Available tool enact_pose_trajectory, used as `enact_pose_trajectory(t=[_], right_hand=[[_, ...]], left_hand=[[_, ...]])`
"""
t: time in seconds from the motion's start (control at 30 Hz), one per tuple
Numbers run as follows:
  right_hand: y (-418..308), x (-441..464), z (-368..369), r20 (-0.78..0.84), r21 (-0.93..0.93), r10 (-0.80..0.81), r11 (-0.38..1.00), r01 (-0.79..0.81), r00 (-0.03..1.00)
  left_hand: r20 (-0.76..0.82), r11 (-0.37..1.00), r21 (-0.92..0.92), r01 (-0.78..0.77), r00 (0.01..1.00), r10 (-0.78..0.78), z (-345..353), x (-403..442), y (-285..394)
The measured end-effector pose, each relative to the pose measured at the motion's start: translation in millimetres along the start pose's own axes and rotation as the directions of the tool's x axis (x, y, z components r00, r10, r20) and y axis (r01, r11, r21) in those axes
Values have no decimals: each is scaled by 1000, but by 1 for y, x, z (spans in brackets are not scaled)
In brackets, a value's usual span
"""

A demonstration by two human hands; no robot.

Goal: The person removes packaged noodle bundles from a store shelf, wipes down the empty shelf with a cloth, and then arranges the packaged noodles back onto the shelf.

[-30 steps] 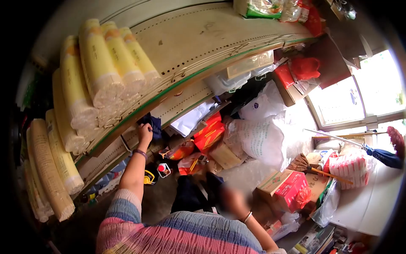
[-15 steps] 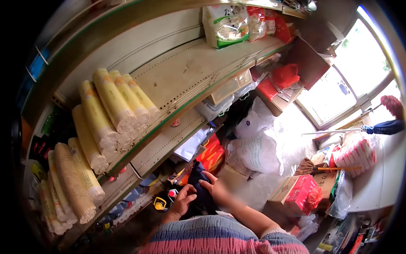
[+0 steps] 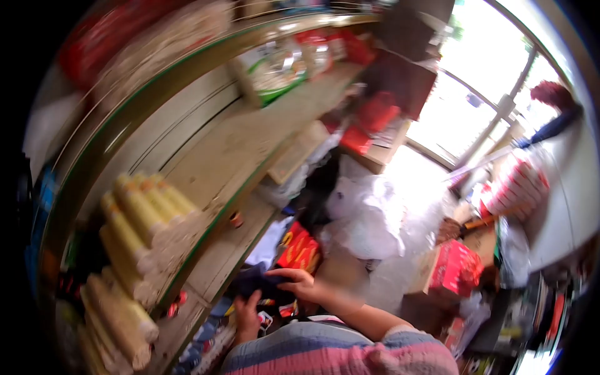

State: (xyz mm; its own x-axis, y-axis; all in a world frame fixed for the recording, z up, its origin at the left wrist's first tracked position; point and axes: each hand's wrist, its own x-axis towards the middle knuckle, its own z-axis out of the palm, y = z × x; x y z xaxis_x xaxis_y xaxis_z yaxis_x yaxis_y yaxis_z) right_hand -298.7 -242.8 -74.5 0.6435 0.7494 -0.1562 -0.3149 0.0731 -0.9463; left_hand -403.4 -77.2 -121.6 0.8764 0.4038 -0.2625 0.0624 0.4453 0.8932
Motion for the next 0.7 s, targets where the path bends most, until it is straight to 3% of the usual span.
enact_pose_trajectory(t=[0.07,0.17,0.27,0.37,0.47,0.5,0.53,0.6,0.7], right_hand=[[-17,-2,-13,39,-56,17,998,-15,999],[-11,3,-29,-8,-108,-165,981,163,986],[0,2,-43,-94,-585,-204,804,112,974],[-11,-9,-48,-130,-630,-307,760,160,943],[8,-5,-70,-332,-311,-310,927,207,891],[8,-8,-77,-324,19,-248,963,268,913],[-17,-24,-73,-264,316,-65,937,150,962],[-22,-33,-72,-164,587,-85,792,167,983],[-37,-48,-59,-182,379,-61,917,128,981]], left_hand=[[-62,990,-138,-7,998,-1,18,2,10],[73,992,-119,-29,997,38,29,11,26],[51,990,-139,-21,998,28,41,8,44],[101,994,-86,-62,992,71,48,9,44],[134,995,-72,-69,988,78,51,8,44],[118,997,-62,-47,992,54,47,9,40],[100,998,-52,-23,995,28,42,11,37],[195,999,-40,15,981,-7,38,16,33],[297,998,-42,45,954,-30,53,15,34]])
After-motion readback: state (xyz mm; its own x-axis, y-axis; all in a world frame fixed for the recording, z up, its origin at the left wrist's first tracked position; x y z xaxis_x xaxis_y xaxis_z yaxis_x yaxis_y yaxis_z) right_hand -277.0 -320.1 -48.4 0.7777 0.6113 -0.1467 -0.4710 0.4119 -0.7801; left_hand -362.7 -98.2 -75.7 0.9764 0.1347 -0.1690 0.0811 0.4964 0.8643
